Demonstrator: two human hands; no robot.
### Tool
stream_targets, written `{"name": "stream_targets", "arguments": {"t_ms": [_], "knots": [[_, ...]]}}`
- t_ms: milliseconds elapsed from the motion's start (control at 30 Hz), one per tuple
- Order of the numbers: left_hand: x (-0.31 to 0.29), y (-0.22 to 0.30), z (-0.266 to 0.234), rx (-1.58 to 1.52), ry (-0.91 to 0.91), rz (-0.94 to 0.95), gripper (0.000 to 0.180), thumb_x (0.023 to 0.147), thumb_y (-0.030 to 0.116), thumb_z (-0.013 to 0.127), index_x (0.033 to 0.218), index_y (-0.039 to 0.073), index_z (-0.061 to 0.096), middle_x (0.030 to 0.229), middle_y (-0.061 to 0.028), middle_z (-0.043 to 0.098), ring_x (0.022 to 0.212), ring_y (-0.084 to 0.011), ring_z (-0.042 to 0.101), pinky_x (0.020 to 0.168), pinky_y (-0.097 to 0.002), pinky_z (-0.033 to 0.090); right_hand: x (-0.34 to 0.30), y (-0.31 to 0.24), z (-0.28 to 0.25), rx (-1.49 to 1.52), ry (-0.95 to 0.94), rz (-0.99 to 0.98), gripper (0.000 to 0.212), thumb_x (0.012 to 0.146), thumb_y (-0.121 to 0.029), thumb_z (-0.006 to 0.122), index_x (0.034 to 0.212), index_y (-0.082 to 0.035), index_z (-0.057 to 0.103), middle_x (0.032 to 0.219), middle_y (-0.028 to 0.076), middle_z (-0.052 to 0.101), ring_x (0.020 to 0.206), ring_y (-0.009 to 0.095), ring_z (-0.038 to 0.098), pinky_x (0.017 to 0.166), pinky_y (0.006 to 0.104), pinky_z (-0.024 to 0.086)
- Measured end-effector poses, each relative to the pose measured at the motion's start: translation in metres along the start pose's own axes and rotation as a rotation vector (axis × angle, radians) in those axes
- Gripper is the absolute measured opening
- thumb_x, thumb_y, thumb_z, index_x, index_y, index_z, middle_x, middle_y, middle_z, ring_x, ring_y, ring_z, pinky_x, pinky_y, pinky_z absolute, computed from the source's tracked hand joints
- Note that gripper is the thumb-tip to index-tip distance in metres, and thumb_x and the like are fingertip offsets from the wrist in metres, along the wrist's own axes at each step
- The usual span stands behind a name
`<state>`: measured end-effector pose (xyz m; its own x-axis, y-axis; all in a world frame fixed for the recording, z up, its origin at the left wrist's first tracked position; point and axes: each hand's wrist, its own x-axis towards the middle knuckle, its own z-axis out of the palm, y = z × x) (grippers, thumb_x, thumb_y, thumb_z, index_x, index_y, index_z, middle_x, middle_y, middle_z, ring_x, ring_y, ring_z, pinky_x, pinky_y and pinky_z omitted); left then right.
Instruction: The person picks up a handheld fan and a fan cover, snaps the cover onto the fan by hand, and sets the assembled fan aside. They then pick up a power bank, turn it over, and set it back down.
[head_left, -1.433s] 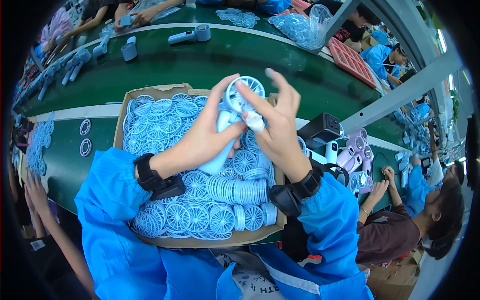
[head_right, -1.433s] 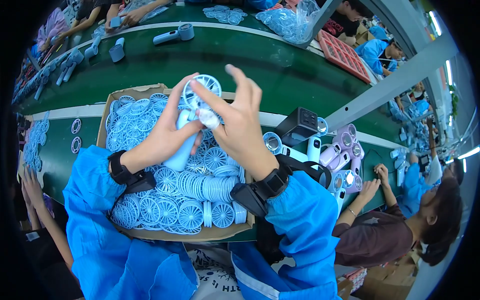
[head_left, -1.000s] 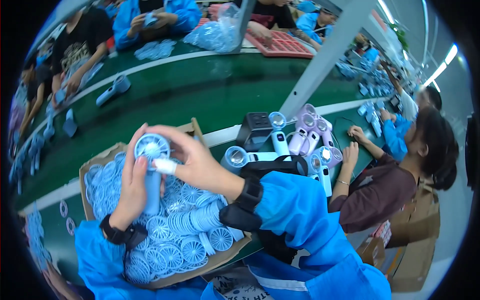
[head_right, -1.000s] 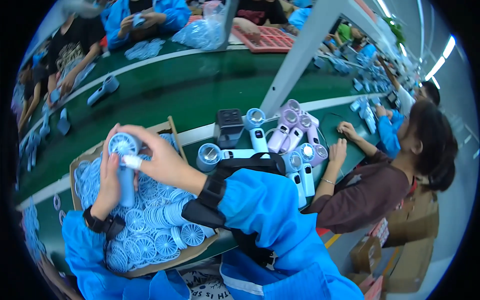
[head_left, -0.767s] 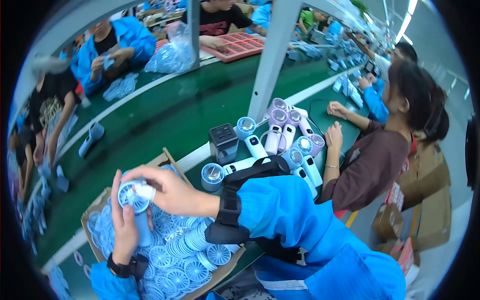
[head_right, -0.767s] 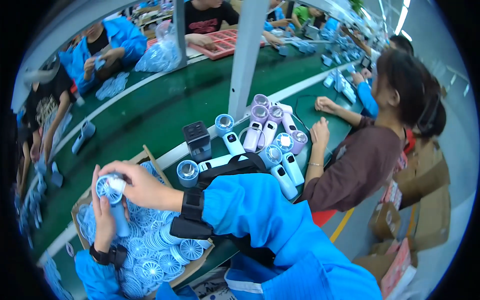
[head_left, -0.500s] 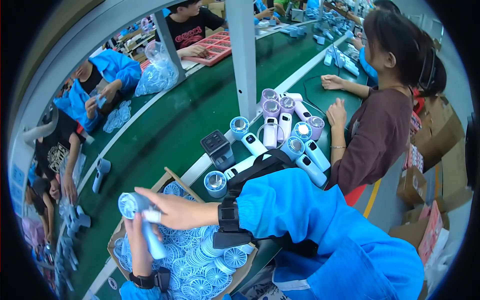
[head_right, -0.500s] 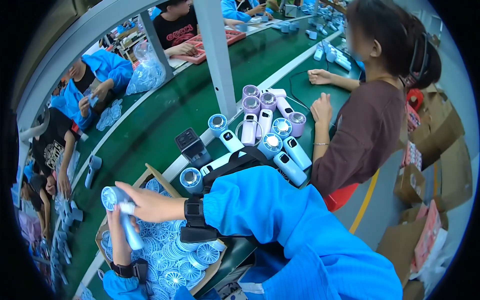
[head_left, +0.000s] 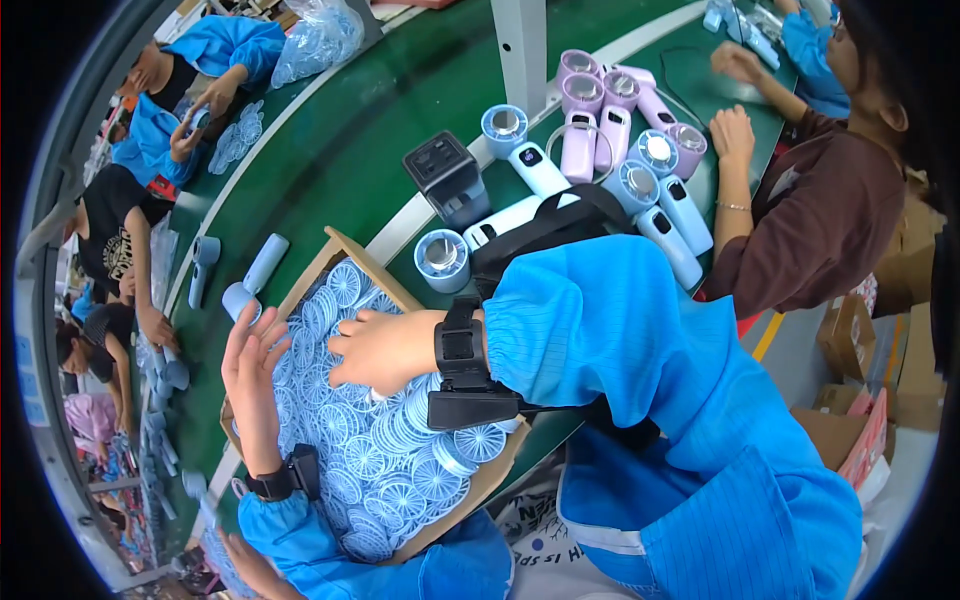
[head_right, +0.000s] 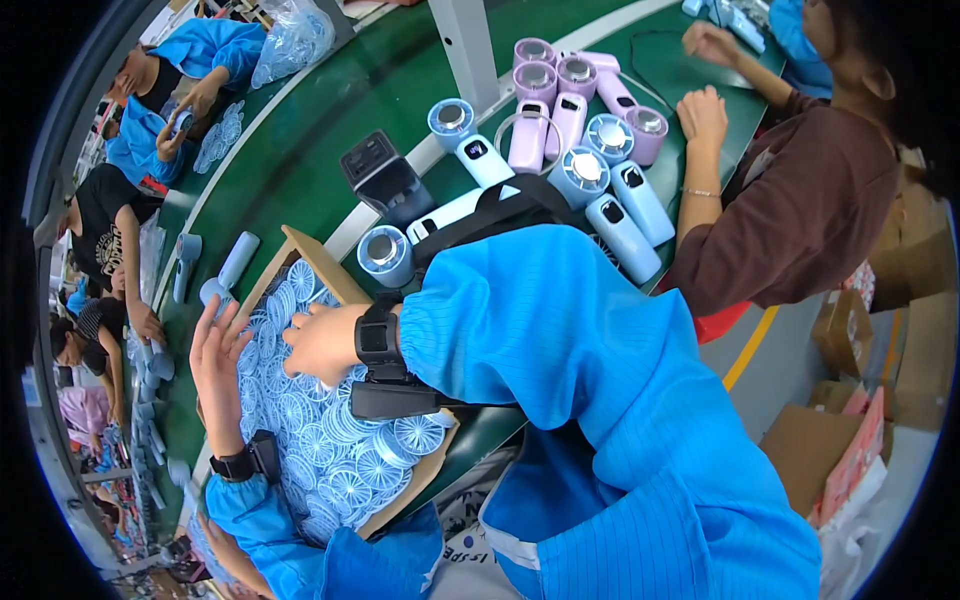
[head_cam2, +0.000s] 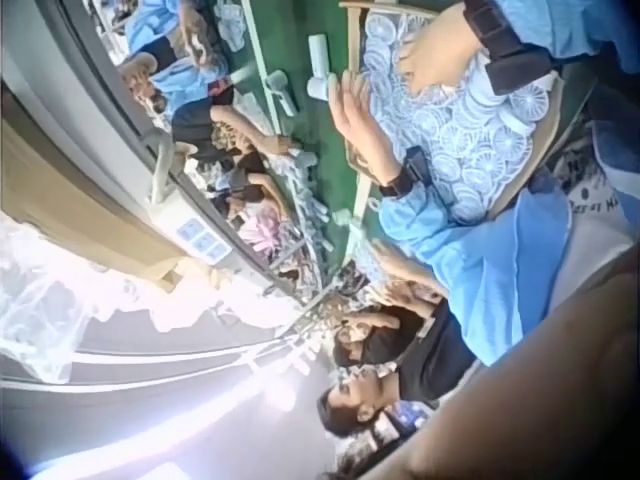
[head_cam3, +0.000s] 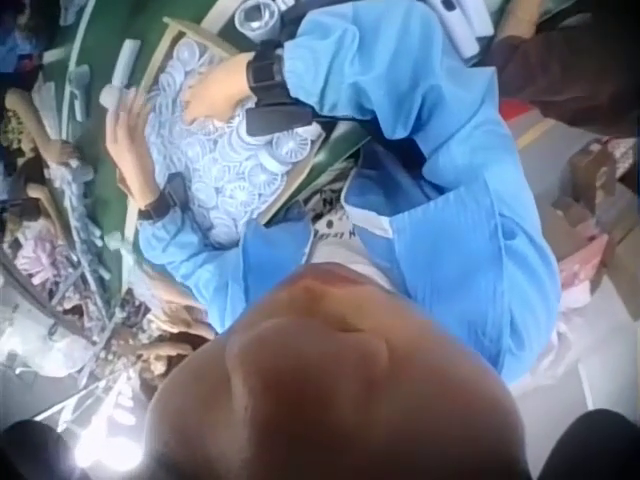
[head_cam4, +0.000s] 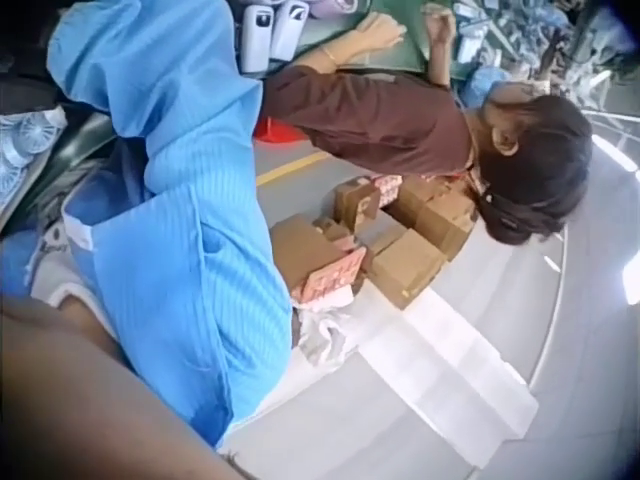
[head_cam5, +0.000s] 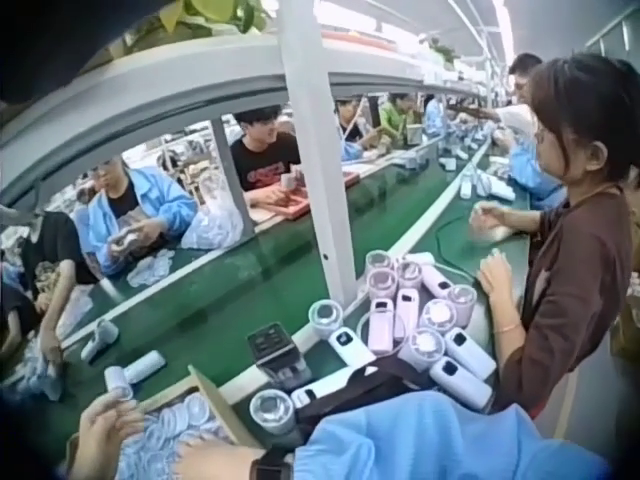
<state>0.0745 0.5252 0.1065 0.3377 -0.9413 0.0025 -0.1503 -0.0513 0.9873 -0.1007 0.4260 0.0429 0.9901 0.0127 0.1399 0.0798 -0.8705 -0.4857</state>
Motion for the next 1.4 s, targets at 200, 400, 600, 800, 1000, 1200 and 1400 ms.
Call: {"name": "stream_targets", "arguments": {"t_ms": [200,400,600,800,1000,1200,1400], "knots": [[0.016,0.030,0.014,0.354,-0.187,0.019,0.038,0.095,0.015,0.046,0.130,0.001,0.047,0.122,-0.0153,0.055,0.109,-0.0201,0.056,0.094,-0.0316,0.043,0.001,0.002,0.018,-0.036,0.158,0.040,0.036,0.069,-0.022,0.067,0.105,-0.021,0.067,0.107,0.008,0.056,0.108,0.028,0.049,0.086,0.0436,0.039],[0.064,0.095,0.099,1.047,-0.441,0.611,0.036,0.094,0.016,0.049,0.128,0.003,0.050,0.127,-0.0105,0.051,0.118,-0.0192,0.049,0.095,-0.0329,0.041,0.001,-0.008,0.019,-0.136,0.232,0.038,0.019,0.074,-0.024,0.061,0.088,-0.015,0.068,0.099,0.007,0.057,0.101,0.025,0.052,0.078,0.0388,0.043],[0.127,0.072,0.191,1.058,-0.697,0.785,0.033,0.093,0.021,0.051,0.120,0.001,0.052,0.118,-0.0093,0.055,0.108,-0.0152,0.052,0.091,-0.0313,0.042,0.002,-0.005,0.027,-0.119,0.287,0.091,0.017,0.073,-0.023,0.060,0.085,-0.016,0.070,0.096,0.007,0.057,0.099,0.024,0.052,0.077,0.0384,0.043],[0.173,0.050,0.195,0.794,-0.740,0.486,0.027,0.093,0.028,0.050,0.102,0.004,0.055,0.089,-0.0045,0.058,0.078,-0.0120,0.052,0.073,-0.0287,0.043,0.011,-0.010,0.030,0.015,0.318,0.190,0.014,0.073,-0.022,0.059,0.080,-0.016,0.070,0.095,0.005,0.057,0.096,0.024,0.051,0.075,0.0381,0.042],[0.182,0.042,0.188,0.677,-0.754,0.385,0.029,0.096,0.033,0.043,0.100,0.007,0.056,0.085,-0.0013,0.055,0.075,-0.0102,0.053,0.066,-0.0280,0.046,0.013,-0.004,0.042,0.085,0.390,0.211,0.014,0.072,-0.022,0.059,0.078,-0.016,0.070,0.095,0.005,0.057,0.096,0.024,0.051,0.076,0.0382,0.040],[0.175,0.045,0.184,0.661,-0.697,0.268,0.035,0.097,0.039,0.036,0.101,0.011,0.057,0.085,-0.0006,0.055,0.076,-0.0087,0.055,0.062,-0.0245,0.047,0.008,-0.004,0.038,-0.034,0.333,0.081,0.014,0.070,-0.023,0.060,0.077,-0.017,0.070,0.094,0.005,0.057,0.094,0.024,0.050,0.075,0.0384,0.039],[0.169,0.046,0.189,0.619,-0.725,0.202,0.039,0.098,0.042,0.033,0.104,0.010,0.055,0.085,-0.0006,0.055,0.075,-0.0085,0.055,0.063,-0.0237,0.047,0.026,0.000,0.063,0.026,0.439,0.154,0.013,0.069,-0.024,0.060,0.076,-0.017,0.068,0.093,0.005,0.056,0.094,0.024,0.050,0.073,0.0382,0.038]]}}
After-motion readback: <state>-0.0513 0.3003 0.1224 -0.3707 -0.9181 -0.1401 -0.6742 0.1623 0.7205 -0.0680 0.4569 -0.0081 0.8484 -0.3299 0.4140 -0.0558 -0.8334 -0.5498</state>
